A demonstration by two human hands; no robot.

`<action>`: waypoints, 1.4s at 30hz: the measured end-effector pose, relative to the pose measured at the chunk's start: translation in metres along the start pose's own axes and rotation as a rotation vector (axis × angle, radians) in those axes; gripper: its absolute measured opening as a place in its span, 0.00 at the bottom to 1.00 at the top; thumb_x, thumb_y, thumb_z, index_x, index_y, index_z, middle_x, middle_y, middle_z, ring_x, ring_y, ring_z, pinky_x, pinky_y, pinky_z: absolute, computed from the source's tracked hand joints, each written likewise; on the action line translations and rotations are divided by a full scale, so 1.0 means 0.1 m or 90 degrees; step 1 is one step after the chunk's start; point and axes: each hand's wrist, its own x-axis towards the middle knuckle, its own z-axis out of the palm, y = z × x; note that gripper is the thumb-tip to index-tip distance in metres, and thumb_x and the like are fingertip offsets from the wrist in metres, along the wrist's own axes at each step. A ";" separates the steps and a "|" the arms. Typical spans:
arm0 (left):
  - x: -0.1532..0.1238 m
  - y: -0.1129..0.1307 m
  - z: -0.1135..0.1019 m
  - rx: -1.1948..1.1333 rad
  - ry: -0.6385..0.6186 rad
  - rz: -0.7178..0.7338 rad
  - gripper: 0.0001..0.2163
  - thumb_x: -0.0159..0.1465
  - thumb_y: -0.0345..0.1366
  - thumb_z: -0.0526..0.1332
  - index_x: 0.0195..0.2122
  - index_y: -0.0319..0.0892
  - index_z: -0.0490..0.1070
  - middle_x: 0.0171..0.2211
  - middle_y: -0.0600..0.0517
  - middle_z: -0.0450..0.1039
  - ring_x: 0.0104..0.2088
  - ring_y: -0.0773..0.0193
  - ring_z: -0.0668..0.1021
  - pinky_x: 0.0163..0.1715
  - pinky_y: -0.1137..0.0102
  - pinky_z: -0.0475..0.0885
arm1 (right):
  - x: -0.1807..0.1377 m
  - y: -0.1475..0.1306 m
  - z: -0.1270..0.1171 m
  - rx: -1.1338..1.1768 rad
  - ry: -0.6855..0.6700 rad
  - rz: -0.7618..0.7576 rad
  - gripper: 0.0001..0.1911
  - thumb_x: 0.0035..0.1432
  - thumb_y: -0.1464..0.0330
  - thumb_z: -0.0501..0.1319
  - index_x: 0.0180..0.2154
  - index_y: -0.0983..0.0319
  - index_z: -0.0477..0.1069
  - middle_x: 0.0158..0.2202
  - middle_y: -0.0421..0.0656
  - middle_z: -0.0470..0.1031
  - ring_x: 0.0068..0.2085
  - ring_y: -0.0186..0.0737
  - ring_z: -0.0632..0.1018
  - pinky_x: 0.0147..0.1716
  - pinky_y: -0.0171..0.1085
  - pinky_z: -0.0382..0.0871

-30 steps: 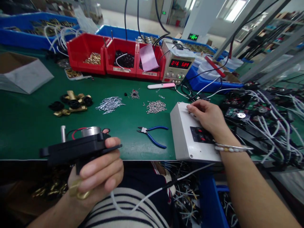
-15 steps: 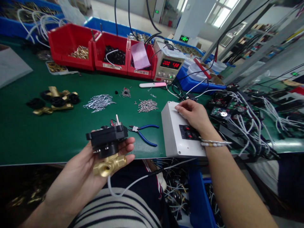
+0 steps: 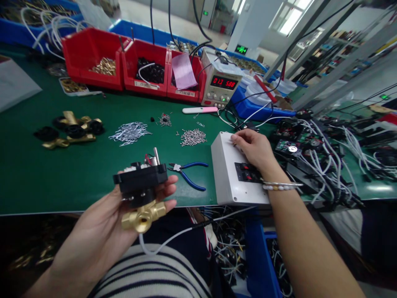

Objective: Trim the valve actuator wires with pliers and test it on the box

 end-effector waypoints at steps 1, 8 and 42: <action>0.00 -0.01 0.00 0.018 0.003 0.035 0.16 0.74 0.39 0.50 0.49 0.38 0.75 0.48 0.40 0.76 0.46 0.53 0.80 0.44 0.66 0.79 | -0.01 -0.01 0.00 0.002 0.001 -0.001 0.16 0.55 0.53 0.62 0.30 0.60 0.74 0.27 0.44 0.74 0.27 0.42 0.71 0.29 0.39 0.66; 0.04 -0.02 -0.03 0.119 0.035 0.158 0.22 0.59 0.32 0.71 0.54 0.42 0.70 0.45 0.47 0.77 0.41 0.57 0.80 0.45 0.70 0.77 | -0.02 -0.01 0.01 -0.004 0.023 -0.007 0.29 0.55 0.40 0.57 0.26 0.59 0.72 0.24 0.44 0.72 0.24 0.40 0.70 0.27 0.39 0.65; 0.08 -0.03 -0.12 0.166 0.002 0.078 0.24 0.63 0.49 0.67 0.54 0.40 0.70 0.48 0.43 0.75 0.43 0.56 0.80 0.42 0.70 0.79 | -0.30 -0.28 -0.22 0.125 0.399 -0.193 0.06 0.64 0.62 0.63 0.37 0.58 0.70 0.31 0.43 0.72 0.29 0.41 0.72 0.31 0.40 0.64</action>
